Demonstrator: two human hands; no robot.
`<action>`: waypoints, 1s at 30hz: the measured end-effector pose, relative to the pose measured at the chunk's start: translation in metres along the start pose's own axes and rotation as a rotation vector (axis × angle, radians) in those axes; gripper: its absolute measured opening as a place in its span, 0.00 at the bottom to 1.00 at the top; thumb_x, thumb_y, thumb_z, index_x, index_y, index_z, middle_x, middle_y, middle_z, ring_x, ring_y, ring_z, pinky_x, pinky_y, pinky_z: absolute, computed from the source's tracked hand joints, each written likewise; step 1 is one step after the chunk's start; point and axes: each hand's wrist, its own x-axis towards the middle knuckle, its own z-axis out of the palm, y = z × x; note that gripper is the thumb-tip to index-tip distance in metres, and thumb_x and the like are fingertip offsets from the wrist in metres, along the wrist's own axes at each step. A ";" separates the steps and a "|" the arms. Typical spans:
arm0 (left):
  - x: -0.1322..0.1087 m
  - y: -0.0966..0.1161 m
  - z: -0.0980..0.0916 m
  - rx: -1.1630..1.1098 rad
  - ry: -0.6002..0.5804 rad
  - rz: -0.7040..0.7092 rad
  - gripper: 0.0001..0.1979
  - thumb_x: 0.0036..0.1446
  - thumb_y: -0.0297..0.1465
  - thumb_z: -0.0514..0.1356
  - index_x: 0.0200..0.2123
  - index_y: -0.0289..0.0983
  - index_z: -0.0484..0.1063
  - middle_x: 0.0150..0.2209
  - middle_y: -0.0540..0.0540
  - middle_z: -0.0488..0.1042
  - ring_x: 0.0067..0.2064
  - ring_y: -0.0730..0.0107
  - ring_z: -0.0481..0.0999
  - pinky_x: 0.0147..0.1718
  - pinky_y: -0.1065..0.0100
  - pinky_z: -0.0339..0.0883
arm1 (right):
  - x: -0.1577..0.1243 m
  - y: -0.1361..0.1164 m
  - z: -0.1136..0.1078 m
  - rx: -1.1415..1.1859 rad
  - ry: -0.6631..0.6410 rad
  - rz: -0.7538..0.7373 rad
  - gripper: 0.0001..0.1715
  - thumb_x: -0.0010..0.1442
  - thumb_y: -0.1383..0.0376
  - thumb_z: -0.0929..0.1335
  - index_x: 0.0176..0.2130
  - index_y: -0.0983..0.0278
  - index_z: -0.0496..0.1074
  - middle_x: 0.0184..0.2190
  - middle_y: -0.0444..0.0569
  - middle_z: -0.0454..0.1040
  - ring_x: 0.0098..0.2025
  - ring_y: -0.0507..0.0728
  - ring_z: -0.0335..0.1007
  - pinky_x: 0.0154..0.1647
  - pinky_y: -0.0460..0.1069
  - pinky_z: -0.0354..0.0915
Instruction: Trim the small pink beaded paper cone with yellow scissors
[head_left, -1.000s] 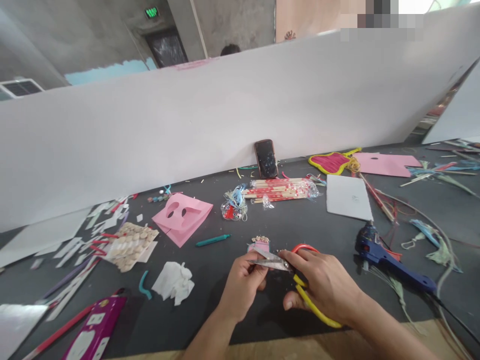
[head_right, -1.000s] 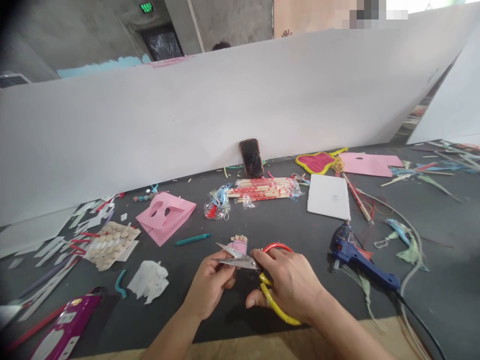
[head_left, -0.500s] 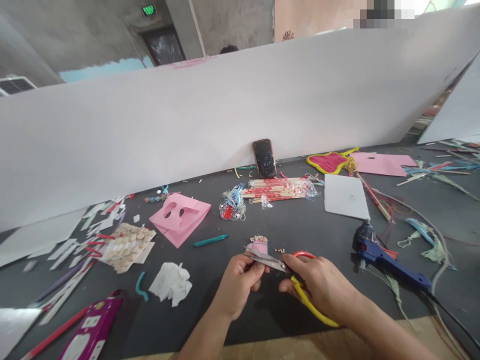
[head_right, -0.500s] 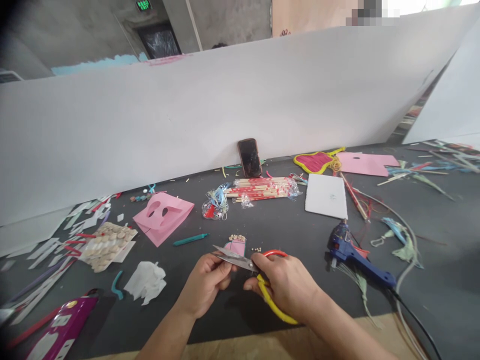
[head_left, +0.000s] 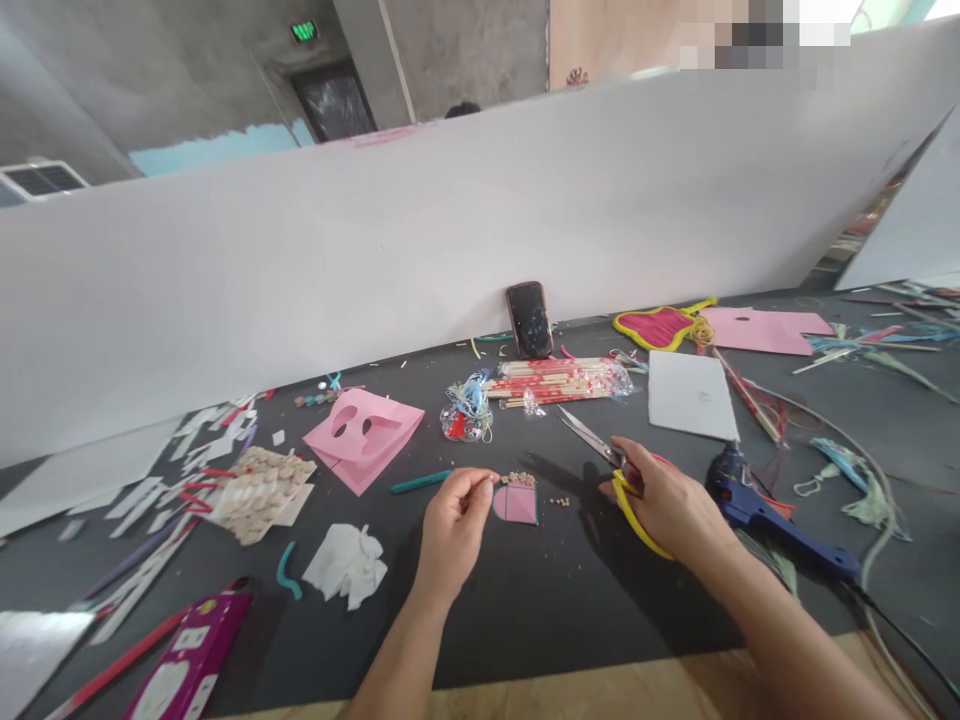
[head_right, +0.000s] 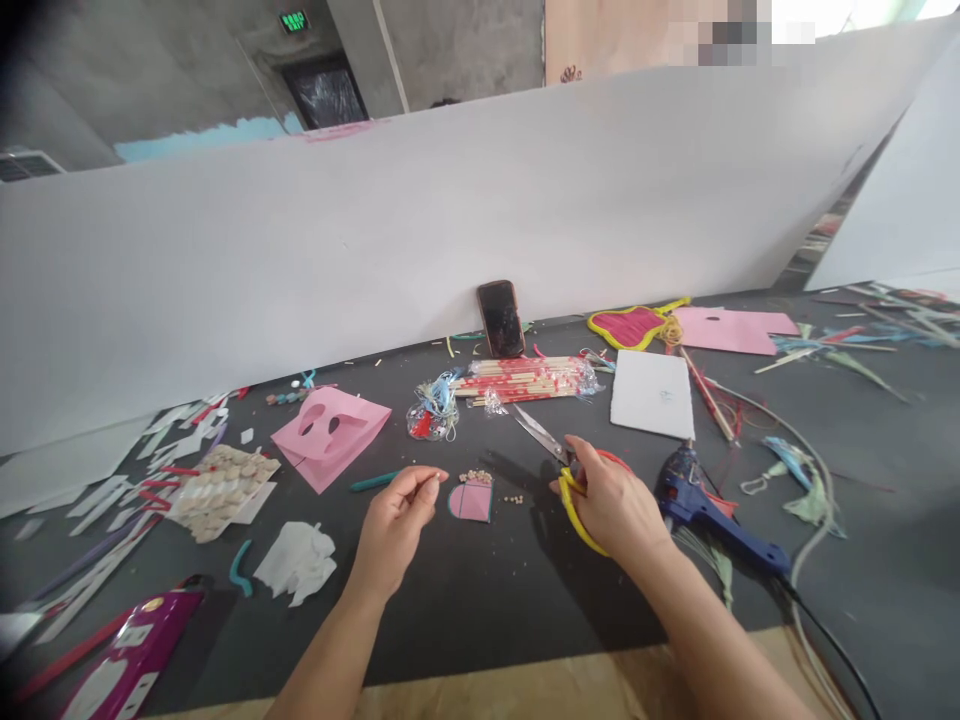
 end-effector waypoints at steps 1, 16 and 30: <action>0.001 -0.002 0.000 -0.008 0.010 -0.007 0.12 0.58 0.37 0.55 0.36 0.37 0.74 0.35 0.45 0.73 0.32 0.70 0.71 0.30 0.71 0.64 | 0.002 0.003 0.001 0.004 0.007 -0.011 0.26 0.56 0.59 0.65 0.54 0.61 0.62 0.35 0.47 0.77 0.35 0.58 0.74 0.30 0.49 0.65; 0.002 -0.012 0.004 0.743 -0.135 0.222 0.09 0.58 0.28 0.52 0.29 0.37 0.70 0.32 0.47 0.72 0.35 0.70 0.71 0.35 0.71 0.62 | 0.006 0.014 0.019 -0.079 0.136 -0.120 0.20 0.56 0.65 0.65 0.49 0.68 0.69 0.42 0.59 0.74 0.45 0.64 0.68 0.48 0.56 0.61; 0.020 0.000 -0.029 0.980 0.028 -0.027 0.11 0.60 0.32 0.51 0.39 0.44 0.74 0.42 0.46 0.75 0.46 0.59 0.69 0.41 0.63 0.62 | 0.007 0.005 0.012 0.077 0.448 -0.268 0.15 0.62 0.60 0.61 0.38 0.62 0.74 0.39 0.52 0.74 0.42 0.59 0.67 0.46 0.54 0.63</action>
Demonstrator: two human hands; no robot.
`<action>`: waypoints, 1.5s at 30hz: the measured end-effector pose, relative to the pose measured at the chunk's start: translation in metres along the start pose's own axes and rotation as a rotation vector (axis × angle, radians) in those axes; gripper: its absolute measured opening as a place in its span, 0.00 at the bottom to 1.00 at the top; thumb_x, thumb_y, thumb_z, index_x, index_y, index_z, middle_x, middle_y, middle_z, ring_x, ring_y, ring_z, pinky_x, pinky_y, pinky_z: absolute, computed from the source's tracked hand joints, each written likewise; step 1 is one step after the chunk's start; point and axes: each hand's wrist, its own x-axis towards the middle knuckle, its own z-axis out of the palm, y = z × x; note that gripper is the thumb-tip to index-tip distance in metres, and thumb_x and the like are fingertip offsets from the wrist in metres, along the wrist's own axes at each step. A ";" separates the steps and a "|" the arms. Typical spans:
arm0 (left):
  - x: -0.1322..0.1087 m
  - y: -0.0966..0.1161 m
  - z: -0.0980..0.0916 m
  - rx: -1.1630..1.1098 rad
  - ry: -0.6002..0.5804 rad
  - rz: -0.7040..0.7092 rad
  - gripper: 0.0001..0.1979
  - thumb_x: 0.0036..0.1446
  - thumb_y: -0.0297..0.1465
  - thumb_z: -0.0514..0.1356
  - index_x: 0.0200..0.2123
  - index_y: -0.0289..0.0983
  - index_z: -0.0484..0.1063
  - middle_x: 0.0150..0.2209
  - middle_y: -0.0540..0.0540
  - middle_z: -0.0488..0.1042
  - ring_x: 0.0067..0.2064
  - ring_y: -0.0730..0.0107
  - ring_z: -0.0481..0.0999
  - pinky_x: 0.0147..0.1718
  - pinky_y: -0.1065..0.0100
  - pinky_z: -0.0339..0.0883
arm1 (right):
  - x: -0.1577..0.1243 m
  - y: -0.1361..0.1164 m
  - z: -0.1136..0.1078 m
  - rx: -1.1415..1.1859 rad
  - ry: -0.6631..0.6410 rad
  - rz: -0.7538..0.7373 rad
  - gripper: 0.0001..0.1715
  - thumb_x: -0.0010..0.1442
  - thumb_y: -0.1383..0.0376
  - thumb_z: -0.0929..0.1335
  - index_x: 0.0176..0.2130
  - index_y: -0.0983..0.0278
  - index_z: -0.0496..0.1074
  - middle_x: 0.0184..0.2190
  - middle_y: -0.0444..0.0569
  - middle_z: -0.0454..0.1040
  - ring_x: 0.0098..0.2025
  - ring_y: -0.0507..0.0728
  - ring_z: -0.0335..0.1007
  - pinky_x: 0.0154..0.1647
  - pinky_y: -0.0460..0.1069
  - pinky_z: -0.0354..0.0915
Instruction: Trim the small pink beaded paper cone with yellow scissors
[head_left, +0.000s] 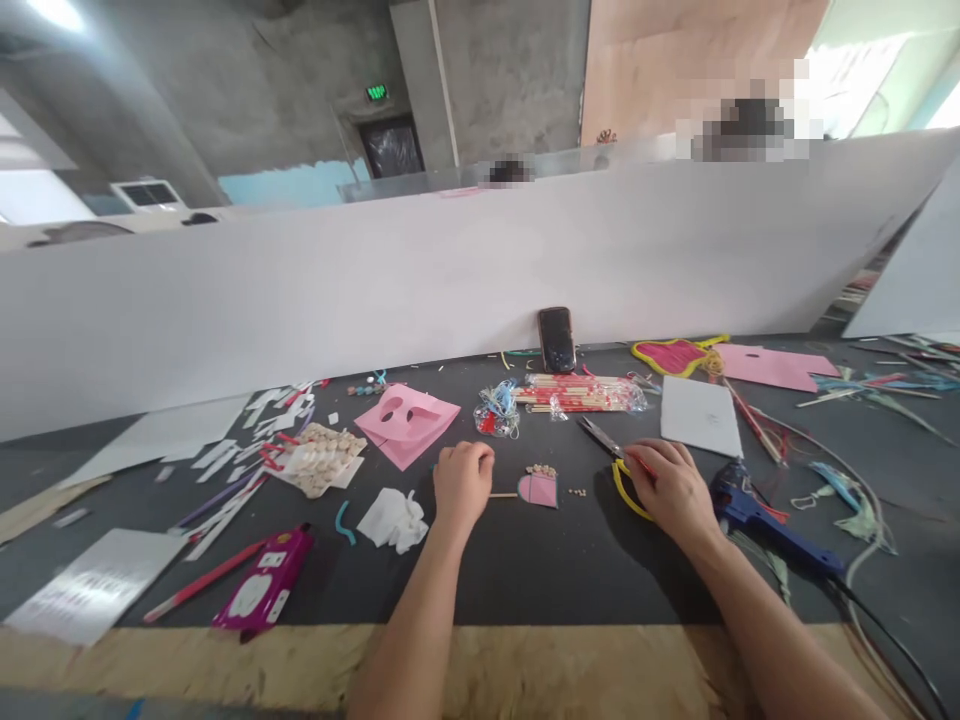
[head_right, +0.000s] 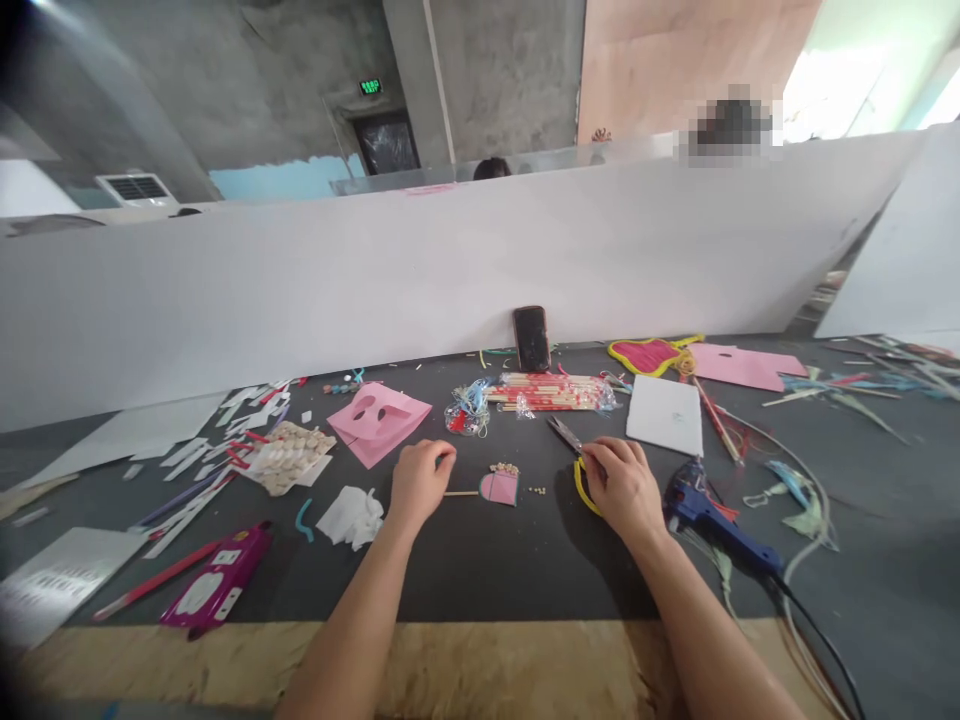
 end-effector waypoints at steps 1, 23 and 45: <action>0.005 -0.002 -0.001 0.023 -0.004 -0.041 0.12 0.60 0.32 0.51 0.41 0.43 0.74 0.43 0.45 0.74 0.47 0.57 0.69 0.41 0.61 0.62 | 0.001 0.000 0.002 0.033 0.008 -0.013 0.14 0.62 0.60 0.61 0.37 0.62 0.74 0.38 0.51 0.74 0.41 0.58 0.67 0.46 0.53 0.63; 0.007 0.030 -0.003 0.118 -0.141 0.211 0.09 0.58 0.31 0.54 0.31 0.40 0.75 0.40 0.45 0.76 0.46 0.58 0.71 0.44 0.57 0.57 | 0.000 -0.026 -0.013 0.221 -0.262 -0.074 0.16 0.60 0.71 0.59 0.42 0.63 0.73 0.38 0.50 0.75 0.40 0.54 0.70 0.43 0.48 0.64; -0.043 0.037 0.046 -0.142 -0.007 0.455 0.16 0.59 0.22 0.51 0.41 0.45 0.75 0.43 0.46 0.75 0.46 0.60 0.67 0.45 0.55 0.51 | -0.009 -0.040 0.010 0.218 -0.466 -0.151 0.29 0.53 0.78 0.57 0.50 0.64 0.71 0.43 0.55 0.71 0.44 0.60 0.64 0.46 0.56 0.63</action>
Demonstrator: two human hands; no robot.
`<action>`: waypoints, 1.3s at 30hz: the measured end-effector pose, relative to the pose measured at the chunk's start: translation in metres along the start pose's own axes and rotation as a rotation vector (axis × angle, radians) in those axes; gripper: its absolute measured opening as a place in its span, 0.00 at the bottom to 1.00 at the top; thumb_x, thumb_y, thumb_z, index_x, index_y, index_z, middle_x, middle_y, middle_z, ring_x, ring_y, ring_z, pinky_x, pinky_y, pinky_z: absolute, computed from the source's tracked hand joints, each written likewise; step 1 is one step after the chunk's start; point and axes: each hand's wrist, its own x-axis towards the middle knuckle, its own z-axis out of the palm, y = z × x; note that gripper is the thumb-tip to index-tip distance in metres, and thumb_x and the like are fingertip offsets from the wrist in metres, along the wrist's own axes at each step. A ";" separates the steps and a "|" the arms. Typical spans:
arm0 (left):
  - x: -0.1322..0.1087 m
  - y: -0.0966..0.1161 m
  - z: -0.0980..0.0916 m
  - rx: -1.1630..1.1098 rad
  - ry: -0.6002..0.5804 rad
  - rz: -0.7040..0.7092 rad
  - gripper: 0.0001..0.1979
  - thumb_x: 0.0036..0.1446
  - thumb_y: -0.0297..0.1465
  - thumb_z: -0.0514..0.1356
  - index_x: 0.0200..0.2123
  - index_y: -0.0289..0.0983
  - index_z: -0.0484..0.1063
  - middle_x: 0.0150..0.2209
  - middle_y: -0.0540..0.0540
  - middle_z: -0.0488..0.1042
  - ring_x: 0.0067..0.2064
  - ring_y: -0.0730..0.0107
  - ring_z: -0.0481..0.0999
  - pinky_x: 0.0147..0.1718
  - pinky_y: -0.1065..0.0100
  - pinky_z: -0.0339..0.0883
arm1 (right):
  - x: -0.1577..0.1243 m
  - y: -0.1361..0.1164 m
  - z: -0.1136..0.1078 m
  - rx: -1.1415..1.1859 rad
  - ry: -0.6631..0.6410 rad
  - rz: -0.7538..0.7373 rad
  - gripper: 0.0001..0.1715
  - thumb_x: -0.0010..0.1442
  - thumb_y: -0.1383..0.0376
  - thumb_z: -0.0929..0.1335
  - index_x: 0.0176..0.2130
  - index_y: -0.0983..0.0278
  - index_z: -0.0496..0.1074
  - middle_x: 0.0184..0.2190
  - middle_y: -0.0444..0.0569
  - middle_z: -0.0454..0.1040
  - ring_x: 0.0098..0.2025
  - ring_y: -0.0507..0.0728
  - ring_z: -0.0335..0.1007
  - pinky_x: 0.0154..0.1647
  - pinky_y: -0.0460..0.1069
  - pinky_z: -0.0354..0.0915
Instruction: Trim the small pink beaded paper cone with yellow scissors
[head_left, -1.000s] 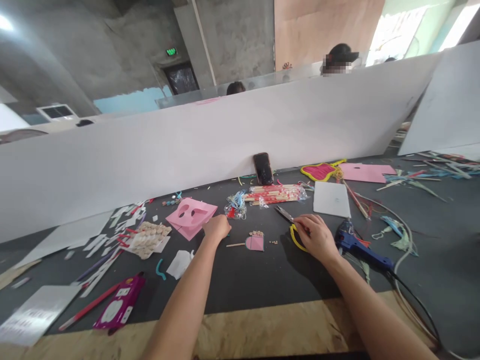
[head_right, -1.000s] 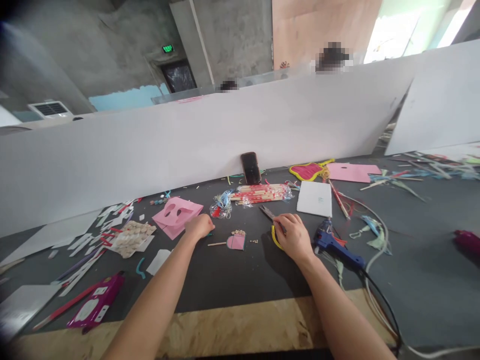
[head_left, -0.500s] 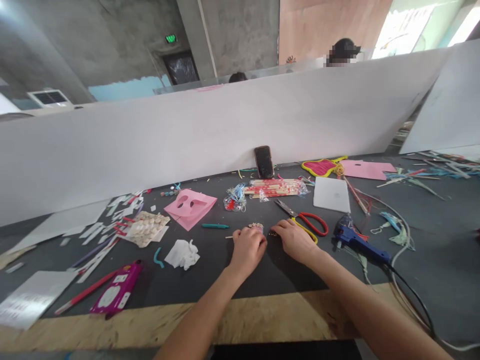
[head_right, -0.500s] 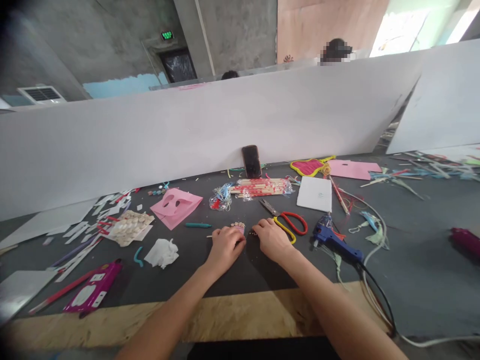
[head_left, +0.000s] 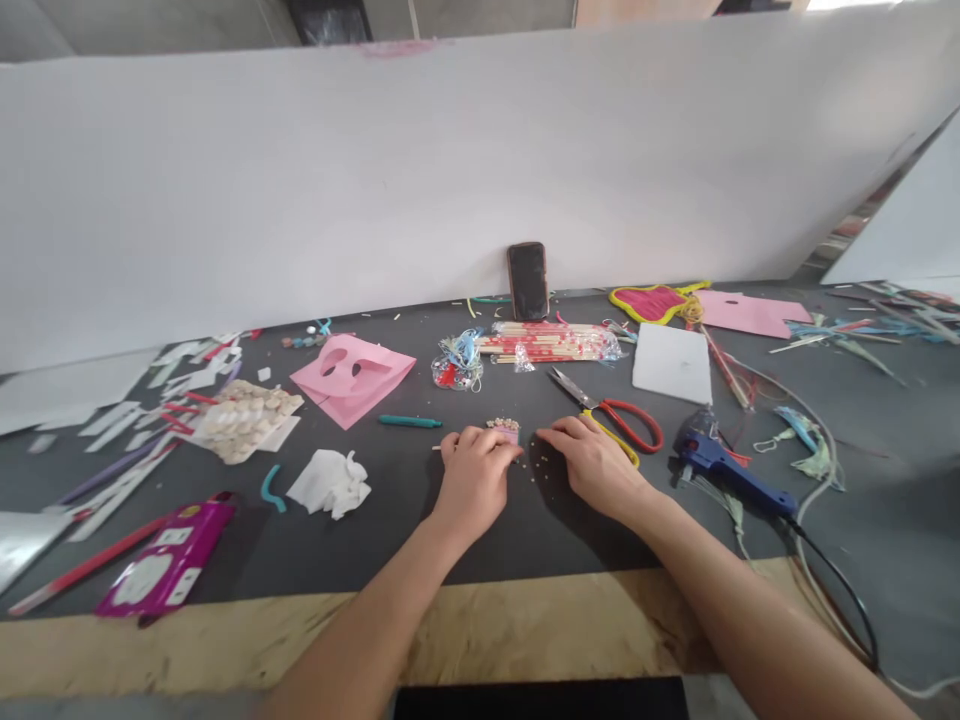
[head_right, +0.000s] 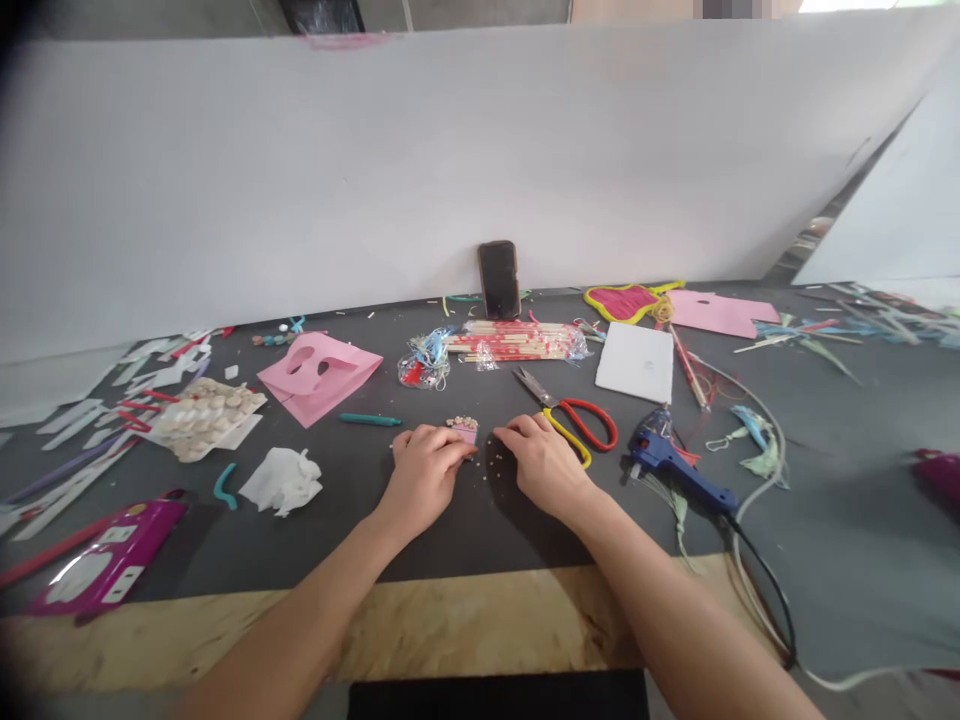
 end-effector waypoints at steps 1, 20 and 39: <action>-0.001 0.000 0.000 0.011 -0.006 0.005 0.16 0.59 0.22 0.51 0.41 0.45 0.75 0.43 0.46 0.75 0.46 0.59 0.67 0.45 0.55 0.51 | 0.001 -0.001 0.002 -0.001 -0.007 -0.004 0.29 0.52 0.78 0.57 0.49 0.64 0.72 0.42 0.55 0.71 0.43 0.60 0.63 0.46 0.56 0.63; -0.008 0.010 0.001 -0.104 -0.047 0.008 0.05 0.55 0.33 0.61 0.35 0.45 0.77 0.39 0.47 0.75 0.44 0.59 0.67 0.44 0.55 0.50 | 0.000 0.006 -0.013 0.276 0.212 0.044 0.18 0.55 0.75 0.57 0.33 0.61 0.72 0.35 0.49 0.74 0.38 0.54 0.71 0.41 0.48 0.65; -0.008 0.014 0.003 -0.103 -0.036 0.020 0.10 0.57 0.31 0.58 0.42 0.44 0.74 0.42 0.47 0.73 0.46 0.60 0.67 0.44 0.56 0.53 | -0.006 -0.005 -0.014 0.176 -0.029 0.068 0.18 0.56 0.74 0.57 0.38 0.62 0.72 0.34 0.48 0.74 0.36 0.53 0.71 0.37 0.46 0.64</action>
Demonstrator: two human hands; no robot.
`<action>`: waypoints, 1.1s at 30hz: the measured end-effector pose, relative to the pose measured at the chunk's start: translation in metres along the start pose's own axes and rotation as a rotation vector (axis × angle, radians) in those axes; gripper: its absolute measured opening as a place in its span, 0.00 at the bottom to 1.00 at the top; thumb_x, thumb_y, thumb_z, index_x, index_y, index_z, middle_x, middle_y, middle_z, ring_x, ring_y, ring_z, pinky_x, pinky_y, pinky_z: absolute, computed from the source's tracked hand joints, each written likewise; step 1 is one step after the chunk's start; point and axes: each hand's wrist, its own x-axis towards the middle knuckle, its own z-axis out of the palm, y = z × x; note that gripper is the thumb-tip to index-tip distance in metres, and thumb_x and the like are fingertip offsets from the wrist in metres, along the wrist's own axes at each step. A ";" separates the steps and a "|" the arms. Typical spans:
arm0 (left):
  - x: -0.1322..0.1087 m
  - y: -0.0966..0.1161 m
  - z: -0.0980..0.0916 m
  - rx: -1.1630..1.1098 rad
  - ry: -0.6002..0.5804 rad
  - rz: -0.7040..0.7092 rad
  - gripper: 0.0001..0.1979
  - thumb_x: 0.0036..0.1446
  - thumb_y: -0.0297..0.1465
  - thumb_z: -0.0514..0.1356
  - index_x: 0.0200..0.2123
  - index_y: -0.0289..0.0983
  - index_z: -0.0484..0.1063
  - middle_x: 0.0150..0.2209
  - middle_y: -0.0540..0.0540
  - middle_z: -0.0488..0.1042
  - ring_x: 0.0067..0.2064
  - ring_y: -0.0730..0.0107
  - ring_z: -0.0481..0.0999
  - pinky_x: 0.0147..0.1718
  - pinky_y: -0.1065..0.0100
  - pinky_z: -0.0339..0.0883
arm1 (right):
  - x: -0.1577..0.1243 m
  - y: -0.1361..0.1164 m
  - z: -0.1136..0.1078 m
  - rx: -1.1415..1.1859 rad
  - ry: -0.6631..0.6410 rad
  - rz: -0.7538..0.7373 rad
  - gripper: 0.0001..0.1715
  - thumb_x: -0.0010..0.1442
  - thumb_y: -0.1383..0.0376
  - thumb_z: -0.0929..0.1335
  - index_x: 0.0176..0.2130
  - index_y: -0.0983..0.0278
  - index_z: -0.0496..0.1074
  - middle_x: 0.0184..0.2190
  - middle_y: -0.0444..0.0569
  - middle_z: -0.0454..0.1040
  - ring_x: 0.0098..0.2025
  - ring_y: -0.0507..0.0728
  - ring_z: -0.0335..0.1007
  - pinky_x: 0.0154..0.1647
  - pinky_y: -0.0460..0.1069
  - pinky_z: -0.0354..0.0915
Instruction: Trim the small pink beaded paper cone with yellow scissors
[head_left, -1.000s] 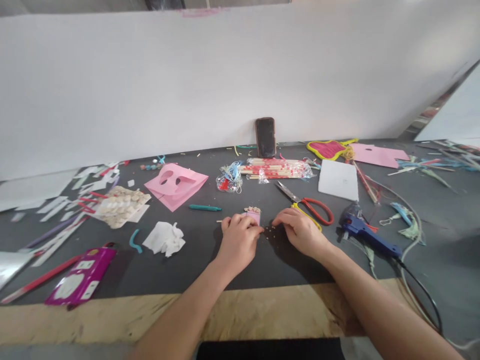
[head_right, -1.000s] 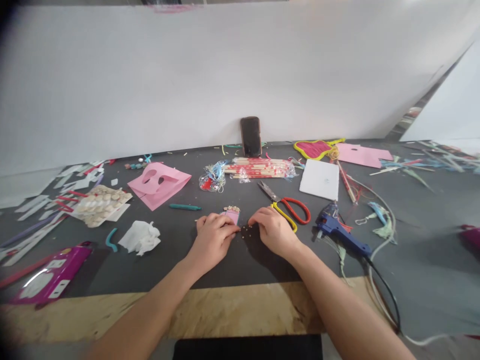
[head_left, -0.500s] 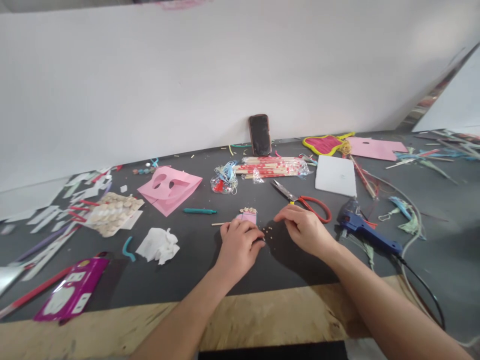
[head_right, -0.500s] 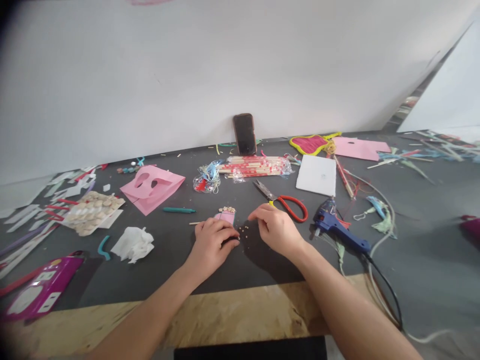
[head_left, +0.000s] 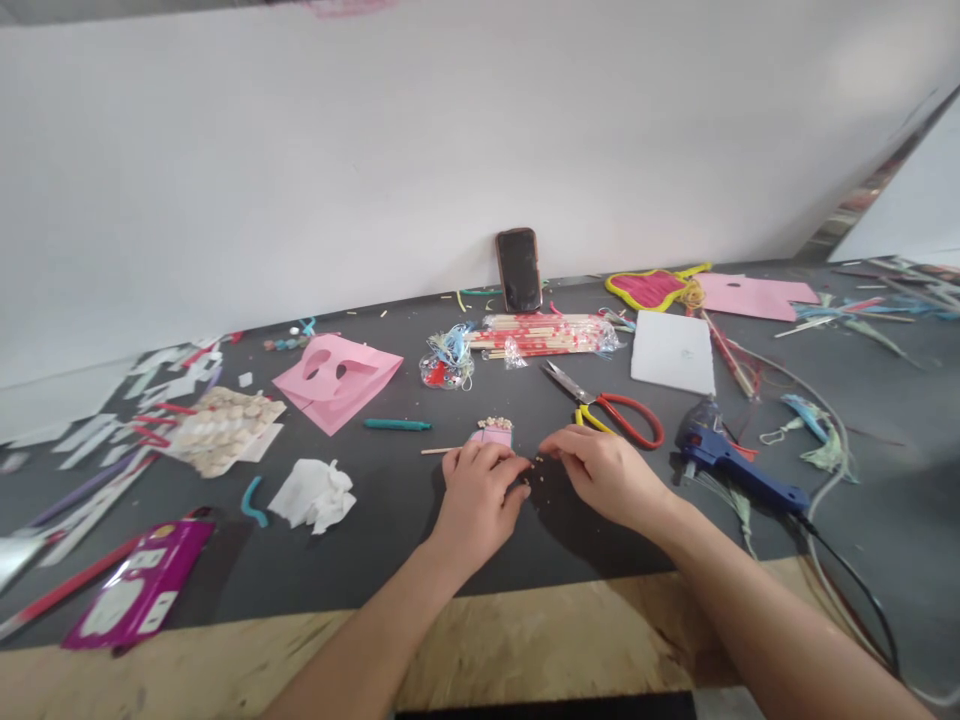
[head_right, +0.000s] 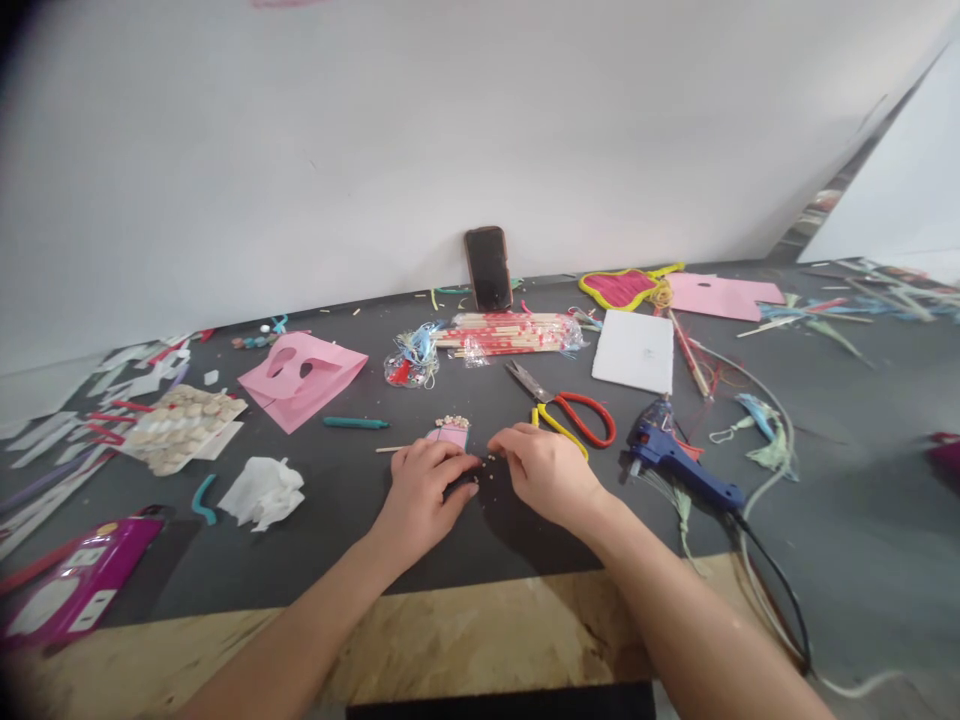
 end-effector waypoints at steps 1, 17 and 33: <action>0.000 0.001 0.000 0.004 -0.005 0.004 0.10 0.57 0.31 0.58 0.42 0.44 0.74 0.42 0.47 0.73 0.46 0.60 0.67 0.43 0.56 0.53 | 0.000 -0.001 0.000 0.002 -0.001 0.000 0.18 0.57 0.74 0.57 0.38 0.62 0.72 0.34 0.48 0.74 0.36 0.53 0.71 0.38 0.46 0.64; 0.000 0.003 0.000 -0.031 -0.007 0.022 0.11 0.57 0.28 0.57 0.42 0.46 0.74 0.41 0.48 0.73 0.46 0.60 0.67 0.44 0.56 0.54 | 0.001 0.002 -0.001 0.104 0.063 0.033 0.18 0.57 0.72 0.57 0.39 0.62 0.72 0.32 0.48 0.74 0.34 0.53 0.70 0.36 0.47 0.64; 0.007 -0.015 0.002 -0.066 0.336 -0.118 0.14 0.55 0.24 0.54 0.41 0.44 0.74 0.42 0.46 0.73 0.45 0.62 0.71 0.46 0.59 0.58 | 0.002 0.007 -0.018 0.214 0.421 0.284 0.23 0.62 0.50 0.59 0.28 0.63 0.69 0.15 0.38 0.57 0.19 0.48 0.52 0.19 0.44 0.49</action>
